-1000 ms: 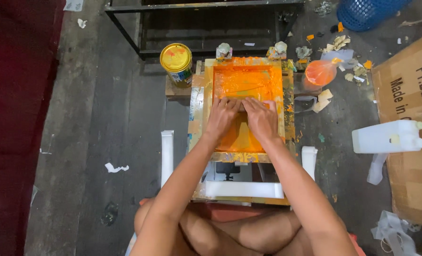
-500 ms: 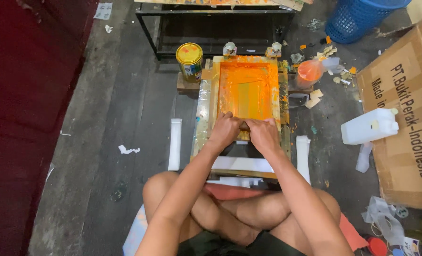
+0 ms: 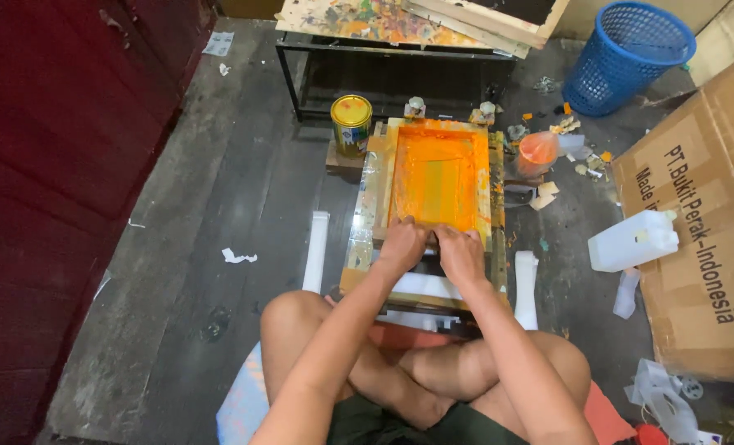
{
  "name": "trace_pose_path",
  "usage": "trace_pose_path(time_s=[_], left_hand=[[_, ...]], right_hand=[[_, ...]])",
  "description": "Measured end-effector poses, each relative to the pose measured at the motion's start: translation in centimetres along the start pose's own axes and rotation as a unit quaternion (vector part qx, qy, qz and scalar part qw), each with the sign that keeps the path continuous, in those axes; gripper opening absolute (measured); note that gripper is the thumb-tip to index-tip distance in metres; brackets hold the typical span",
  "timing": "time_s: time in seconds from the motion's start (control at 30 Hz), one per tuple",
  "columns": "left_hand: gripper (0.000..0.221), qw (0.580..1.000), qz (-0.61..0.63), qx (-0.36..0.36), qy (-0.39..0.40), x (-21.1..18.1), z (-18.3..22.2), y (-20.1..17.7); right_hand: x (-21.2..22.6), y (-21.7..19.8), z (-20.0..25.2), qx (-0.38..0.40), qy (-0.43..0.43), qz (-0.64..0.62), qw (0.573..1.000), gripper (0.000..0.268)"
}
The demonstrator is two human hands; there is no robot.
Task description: Spreading orange ink onto a screen printing frame using a small scraper and a squeegee.
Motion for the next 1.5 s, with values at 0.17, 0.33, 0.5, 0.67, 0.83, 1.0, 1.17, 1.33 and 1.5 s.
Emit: trace_pose_path(time_s=[0.17,0.33,0.5,0.67,0.83,1.0,1.17,1.33,1.5], left_hand=[[0.011,0.998,-0.031,-0.055,0.021,-1.6,1.0,-3.7],[0.02,0.994,-0.072,-0.082,0.026,-2.4,2.0,-5.5],[0.029,0.993,-0.07,-0.089,0.023,-2.6,2.2,-6.6],[0.032,0.994,-0.071,-0.081,0.025,-2.7,2.2,-6.3],[0.037,0.995,-0.062,-0.078,0.025,-2.6,2.4,-6.0],[0.037,0.992,-0.054,-0.114,0.024,-2.7,2.3,-6.3],[0.036,0.99,-0.049,-0.127,0.022,-2.6,2.4,-6.4],[0.035,0.989,-0.049,-0.137,0.023,-2.6,2.5,-6.1],[0.036,0.989,-0.038,-0.137,0.029,-2.3,2.5,-6.2]], right_hand=[[0.4,1.2,1.5,-0.025,-0.002,0.014,1.0,0.039],[1.7,-0.5,2.2,-0.067,-0.023,0.044,0.997,0.042],[1.5,0.2,2.5,-0.089,-0.021,0.057,0.994,0.04],[0.8,1.4,2.6,-0.076,-0.018,0.056,0.995,0.04],[0.3,2.6,2.8,-0.076,-0.015,0.049,0.996,0.042],[0.0,3.1,2.9,-0.078,-0.019,0.054,0.995,0.046],[0.1,3.3,3.0,-0.079,-0.016,0.056,0.995,0.048],[0.0,3.5,3.1,-0.081,-0.018,0.054,0.995,0.049],[-0.2,3.7,3.1,-0.101,-0.024,0.05,0.993,0.047]])
Point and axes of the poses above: each hand's wrist, its own z-axis away from the middle knuckle, its own y-axis out of the palm, x = y × z, the point moved 3 cm from there along -z, towards the middle knuckle, and after that the axes turned 15 degrees about -x, right-handed, at the moved point
